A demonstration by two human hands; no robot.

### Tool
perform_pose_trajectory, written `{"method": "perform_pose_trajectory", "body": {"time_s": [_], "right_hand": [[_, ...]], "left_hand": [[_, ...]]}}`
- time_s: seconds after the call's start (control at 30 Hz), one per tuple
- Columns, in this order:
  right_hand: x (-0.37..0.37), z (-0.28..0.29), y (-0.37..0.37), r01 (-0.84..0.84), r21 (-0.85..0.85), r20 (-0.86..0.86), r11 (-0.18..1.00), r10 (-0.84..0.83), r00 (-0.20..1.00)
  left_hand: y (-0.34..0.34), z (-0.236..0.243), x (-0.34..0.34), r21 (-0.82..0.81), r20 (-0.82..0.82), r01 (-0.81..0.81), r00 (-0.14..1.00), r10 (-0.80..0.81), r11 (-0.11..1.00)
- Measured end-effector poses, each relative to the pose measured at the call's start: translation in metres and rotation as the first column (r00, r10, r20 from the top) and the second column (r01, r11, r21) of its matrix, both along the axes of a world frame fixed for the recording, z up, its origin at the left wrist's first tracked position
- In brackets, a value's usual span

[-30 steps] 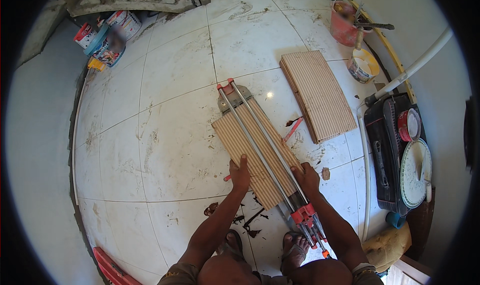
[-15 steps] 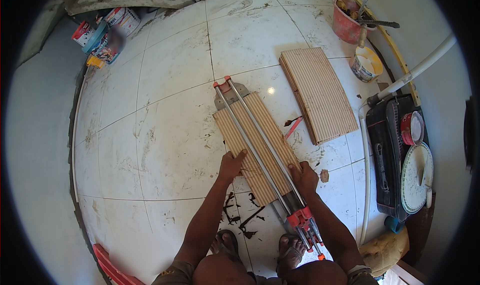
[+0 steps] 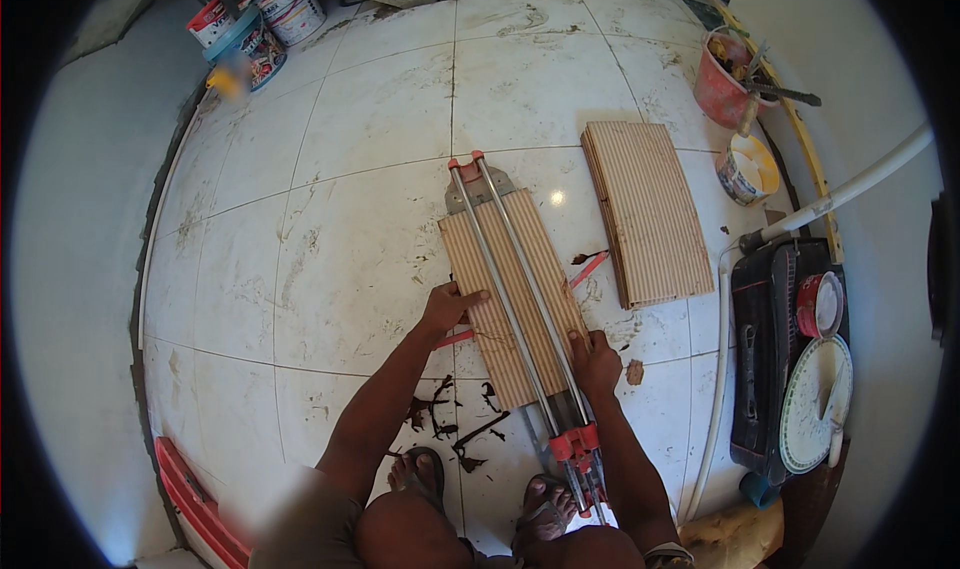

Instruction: The person is using a manual tile cutter to score and snap ceramic tiles for a renovation project.

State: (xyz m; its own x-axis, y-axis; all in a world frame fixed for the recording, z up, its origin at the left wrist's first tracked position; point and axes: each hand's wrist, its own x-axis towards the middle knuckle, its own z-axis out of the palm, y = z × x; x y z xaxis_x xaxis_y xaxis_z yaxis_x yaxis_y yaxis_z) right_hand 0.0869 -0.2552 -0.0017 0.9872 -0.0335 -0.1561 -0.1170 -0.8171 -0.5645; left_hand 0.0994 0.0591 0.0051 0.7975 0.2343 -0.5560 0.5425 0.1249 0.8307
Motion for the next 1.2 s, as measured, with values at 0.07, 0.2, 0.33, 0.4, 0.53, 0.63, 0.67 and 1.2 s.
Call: {"method": "perform_pose_trajectory", "body": {"time_s": [0.07,0.2,0.33,0.4,0.53,0.63,0.67,1.2], "right_hand": [[0.001,-0.001,-0.002,-0.010,0.045,0.005,0.999,0.010,1.000],[0.004,-0.003,-0.003,0.013,0.077,-0.004,0.997,-0.012,1.000],[0.004,-0.006,-0.003,0.030,0.051,-0.041,0.998,-0.028,0.999],[0.004,-0.007,-0.003,0.041,0.083,-0.024,0.996,-0.040,0.999],[0.004,-0.010,-0.005,0.038,0.087,-0.028,0.995,-0.036,0.999],[0.004,-0.013,-0.006,0.051,0.142,-0.028,0.989,-0.048,0.998],[0.004,-0.013,-0.006,0.049,0.140,-0.014,0.989,-0.048,0.999],[0.007,-0.009,-0.007,0.051,0.119,-0.020,0.992,-0.049,0.999]], "left_hand": [[0.001,-0.004,0.000,-0.033,-0.009,-0.006,1.000,0.006,0.999],[0.000,-0.005,-0.001,-0.001,0.009,-0.004,1.000,0.004,1.000],[-0.001,-0.003,-0.001,0.066,-0.024,0.005,1.000,-0.003,0.998],[-0.002,-0.002,0.000,0.060,-0.005,0.009,1.000,-0.009,0.998],[-0.004,0.001,0.000,0.065,-0.001,0.004,1.000,-0.004,0.998],[-0.005,0.004,0.000,0.077,-0.001,0.009,1.000,-0.009,0.997],[-0.005,0.005,0.000,0.064,0.025,0.013,1.000,-0.014,0.998],[-0.008,-0.001,0.002,0.131,0.019,0.018,1.000,-0.021,0.991]]}}
